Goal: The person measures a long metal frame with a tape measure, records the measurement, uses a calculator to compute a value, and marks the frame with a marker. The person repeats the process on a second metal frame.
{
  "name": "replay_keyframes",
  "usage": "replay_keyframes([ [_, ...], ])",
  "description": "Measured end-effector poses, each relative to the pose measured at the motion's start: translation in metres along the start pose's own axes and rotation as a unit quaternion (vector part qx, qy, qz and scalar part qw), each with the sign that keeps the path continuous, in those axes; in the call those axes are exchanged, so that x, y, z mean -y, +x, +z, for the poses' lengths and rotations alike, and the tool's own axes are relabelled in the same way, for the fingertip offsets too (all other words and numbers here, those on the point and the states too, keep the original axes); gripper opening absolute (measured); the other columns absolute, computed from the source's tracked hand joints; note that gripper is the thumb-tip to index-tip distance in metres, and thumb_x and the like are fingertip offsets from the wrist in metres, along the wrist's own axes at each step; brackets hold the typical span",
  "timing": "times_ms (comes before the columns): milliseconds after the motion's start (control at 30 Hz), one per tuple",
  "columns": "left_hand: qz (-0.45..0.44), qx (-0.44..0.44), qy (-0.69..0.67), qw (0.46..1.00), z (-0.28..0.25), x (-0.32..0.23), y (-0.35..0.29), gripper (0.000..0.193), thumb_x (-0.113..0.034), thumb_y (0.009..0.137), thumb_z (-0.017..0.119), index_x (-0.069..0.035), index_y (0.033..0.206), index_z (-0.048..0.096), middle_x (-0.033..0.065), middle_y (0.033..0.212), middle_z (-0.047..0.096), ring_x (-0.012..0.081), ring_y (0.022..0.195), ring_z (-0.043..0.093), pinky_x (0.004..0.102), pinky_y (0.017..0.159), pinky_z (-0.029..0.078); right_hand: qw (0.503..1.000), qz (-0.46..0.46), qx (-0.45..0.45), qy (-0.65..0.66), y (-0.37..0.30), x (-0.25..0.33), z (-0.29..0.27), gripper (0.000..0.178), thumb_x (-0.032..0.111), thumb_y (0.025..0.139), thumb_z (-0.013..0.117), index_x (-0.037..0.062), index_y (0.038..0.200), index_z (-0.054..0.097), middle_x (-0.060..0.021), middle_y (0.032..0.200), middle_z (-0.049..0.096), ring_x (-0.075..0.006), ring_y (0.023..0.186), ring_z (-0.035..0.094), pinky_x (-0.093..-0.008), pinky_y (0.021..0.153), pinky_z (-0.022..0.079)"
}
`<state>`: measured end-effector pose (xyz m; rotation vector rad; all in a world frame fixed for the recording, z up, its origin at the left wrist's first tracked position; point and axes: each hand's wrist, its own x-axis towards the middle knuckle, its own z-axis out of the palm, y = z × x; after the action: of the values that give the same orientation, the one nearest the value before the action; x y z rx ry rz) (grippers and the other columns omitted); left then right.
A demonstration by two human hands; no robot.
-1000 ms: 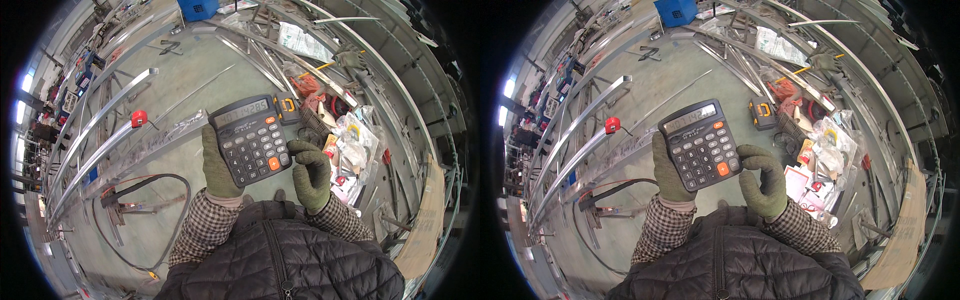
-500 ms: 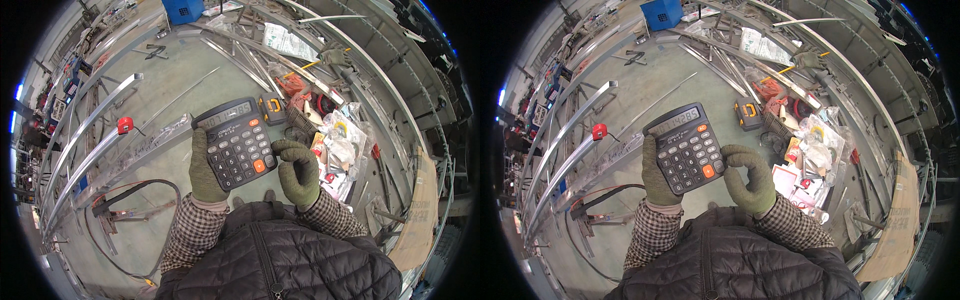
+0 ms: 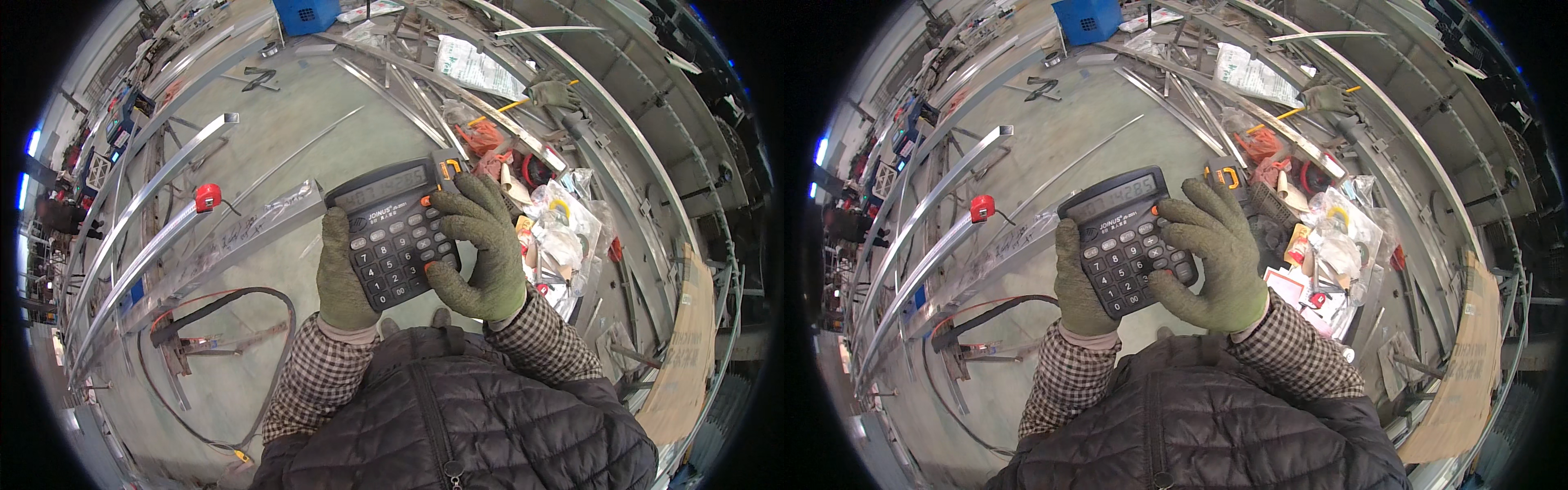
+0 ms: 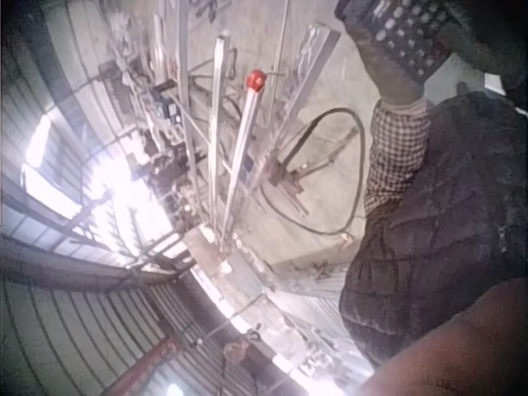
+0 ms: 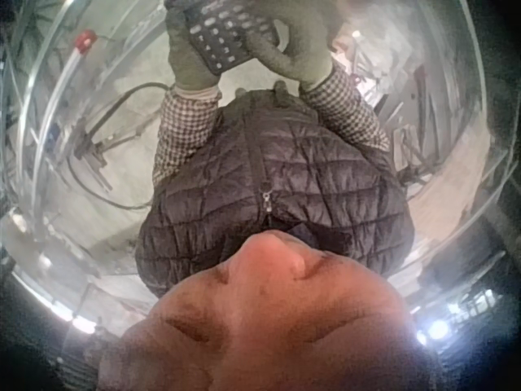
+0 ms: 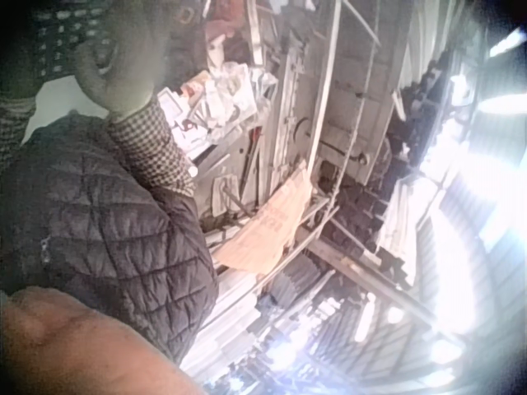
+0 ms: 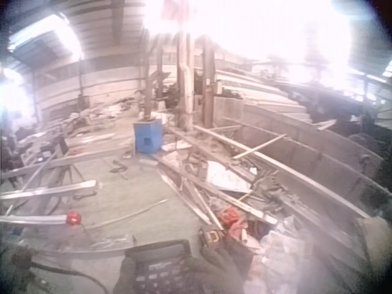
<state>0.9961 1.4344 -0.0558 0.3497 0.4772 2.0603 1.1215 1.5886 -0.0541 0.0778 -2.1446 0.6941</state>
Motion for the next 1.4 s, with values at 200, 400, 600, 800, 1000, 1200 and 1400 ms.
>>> replay_keyframes([
  [200, 0.003, -0.016, 0.041, 0.999, 0.001, 0.000, 0.001, 0.091, -0.070, 0.107, 0.046, 0.007, 0.154, 0.045, 0.0292, 0.137, 0.065, 0.0396, 0.115, 0.074, 0.0499, 0.092, 0.068, 1.000, 0.022, -0.001, -0.018, -0.002, 0.002, 0.000, 0.058, 0.025, 0.076, 0.087, 0.0017, 0.125, 0.067, -0.0205, 0.131, 0.072, -0.0485, 0.137, 0.058, -0.0643, 0.122, 0.034],
  [400, -0.011, -0.007, 0.010, 1.000, -0.002, 0.003, 0.004, 0.092, -0.071, 0.107, 0.045, 0.008, 0.154, 0.045, 0.0296, 0.138, 0.065, 0.0401, 0.115, 0.074, 0.0499, 0.093, 0.068, 0.999, 0.044, 0.003, -0.031, -0.003, 0.001, 0.001, 0.061, 0.026, 0.075, 0.087, 0.0013, 0.127, 0.067, -0.0198, 0.130, 0.073, -0.0476, 0.137, 0.059, -0.0642, 0.122, 0.034],
  [600, -0.031, -0.007, -0.036, 0.999, -0.004, 0.002, 0.006, 0.093, -0.072, 0.107, 0.045, 0.008, 0.154, 0.044, 0.0299, 0.138, 0.064, 0.0405, 0.116, 0.074, 0.0506, 0.094, 0.067, 0.999, 0.046, -0.026, -0.004, -0.005, 0.001, 0.001, 0.060, 0.023, 0.073, 0.087, 0.0017, 0.127, 0.068, -0.0187, 0.129, 0.074, -0.0470, 0.137, 0.059, -0.0639, 0.122, 0.034],
  [800, -0.018, 0.001, -0.052, 0.998, -0.007, -0.002, 0.004, 0.089, -0.069, 0.108, 0.045, 0.007, 0.154, 0.045, 0.0294, 0.138, 0.065, 0.0405, 0.117, 0.073, 0.0512, 0.094, 0.067, 0.999, 0.011, 0.004, 0.035, -0.009, 0.006, 0.005, 0.047, 0.018, 0.071, 0.083, 0.0027, 0.114, 0.070, -0.0183, 0.129, 0.073, -0.0466, 0.127, 0.062, -0.0638, 0.117, 0.036],
  [1000, -0.008, -0.161, 0.025, 0.987, -0.028, -0.013, -0.011, 0.077, -0.065, 0.107, 0.052, 0.001, 0.147, 0.055, 0.0218, 0.134, 0.070, 0.0336, 0.112, 0.075, 0.0465, 0.094, 0.066, 0.979, 0.088, -0.040, 0.179, -0.024, 0.005, 0.032, 0.045, 0.009, 0.082, 0.073, 0.0034, 0.125, 0.061, -0.0224, 0.131, 0.070, -0.0402, 0.136, 0.057, -0.0614, 0.119, 0.035],
  [1200, 0.071, -0.235, 0.092, 0.965, -0.060, -0.042, -0.078, 0.070, -0.059, 0.112, 0.048, 0.000, 0.147, 0.055, 0.0154, 0.131, 0.072, 0.0233, 0.110, 0.076, 0.0378, 0.091, 0.067, 0.923, 0.224, -0.039, 0.310, -0.044, 0.003, 0.097, 0.046, 0.018, 0.104, 0.067, -0.0041, 0.141, 0.051, -0.0212, 0.143, 0.063, -0.0326, 0.138, 0.057, -0.0487, 0.121, 0.039],
  [1400, 0.083, -0.288, 0.001, 0.954, -0.092, -0.079, -0.147, 0.073, -0.062, 0.110, 0.048, 0.001, 0.148, 0.054, 0.0205, 0.133, 0.070, 0.0299, 0.112, 0.076, 0.0438, 0.092, 0.067, 0.826, 0.343, 0.073, 0.442, -0.047, 0.055, 0.179, 0.032, 0.002, 0.108, 0.053, -0.0025, 0.139, 0.053, -0.0172, 0.141, 0.063, -0.0241, 0.129, 0.061, -0.0402, 0.116, 0.046],
])
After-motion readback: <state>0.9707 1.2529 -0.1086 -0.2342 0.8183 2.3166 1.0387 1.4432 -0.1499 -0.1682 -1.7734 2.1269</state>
